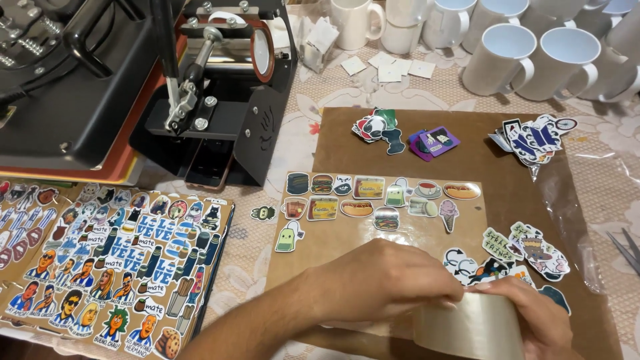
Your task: The person places various stickers onto a brown paper bag, smoothing them down with their fingers. They then use a roll of clear packing tape to cover the stickers, cutting the tape with scissors and pressing it down to secure the items.
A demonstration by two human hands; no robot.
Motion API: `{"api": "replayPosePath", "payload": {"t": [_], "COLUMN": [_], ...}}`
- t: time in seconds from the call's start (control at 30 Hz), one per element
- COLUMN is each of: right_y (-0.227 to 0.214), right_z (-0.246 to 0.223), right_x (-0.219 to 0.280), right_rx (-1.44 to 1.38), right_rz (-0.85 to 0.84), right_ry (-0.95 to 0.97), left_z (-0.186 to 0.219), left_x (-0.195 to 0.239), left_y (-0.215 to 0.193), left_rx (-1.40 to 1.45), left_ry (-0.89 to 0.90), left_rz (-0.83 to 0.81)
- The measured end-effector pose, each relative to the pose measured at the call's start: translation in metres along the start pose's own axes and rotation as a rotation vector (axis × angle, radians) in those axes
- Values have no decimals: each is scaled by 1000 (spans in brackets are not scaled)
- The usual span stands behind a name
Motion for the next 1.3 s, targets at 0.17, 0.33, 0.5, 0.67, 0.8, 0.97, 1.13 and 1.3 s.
{"api": "replayPosePath", "payload": {"t": [0.17, 0.33, 0.5, 0.67, 0.8, 0.97, 1.13, 1.3], "right_y": [7, 7, -8, -9, -10, -8, -2, -3], "right_z": [-8, 20, 29, 14, 10, 9, 11, 7], "right_x": [-1, 8, 6, 2, -1, -1, 0, -5], "right_rx": [57, -9, -10, 112, 139, 181, 179, 153], "right_rz": [-85, -212, -151, -141, -122, -126, -162, -143], "right_ry": [7, -166, -68, -108, -85, -99, -107, -52], "left_z": [-7, -12, -16, 13, 31, 38, 41, 34], "left_x": [-2, -5, -5, -7, -10, -13, -12, -10], "left_y": [1, 9, -7, -12, -10, -10, -4, 1], "left_rx": [253, 75, 92, -563, -729, -749, -919, -956], "left_ry": [-124, -175, -185, 140, 273, 325, 355, 360], "left_rz": [-96, -190, -107, 92, 145, 166, 122, 123]}}
Point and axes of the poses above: each hand's wrist, its own x-axis away from the middle knuckle, its own y-axis out of the palm, z = x × y, the point moved 9 cm from there along -x, towards the middle knuckle, and after that the axes turned 1 degree about -x, right-handed, at the moved point
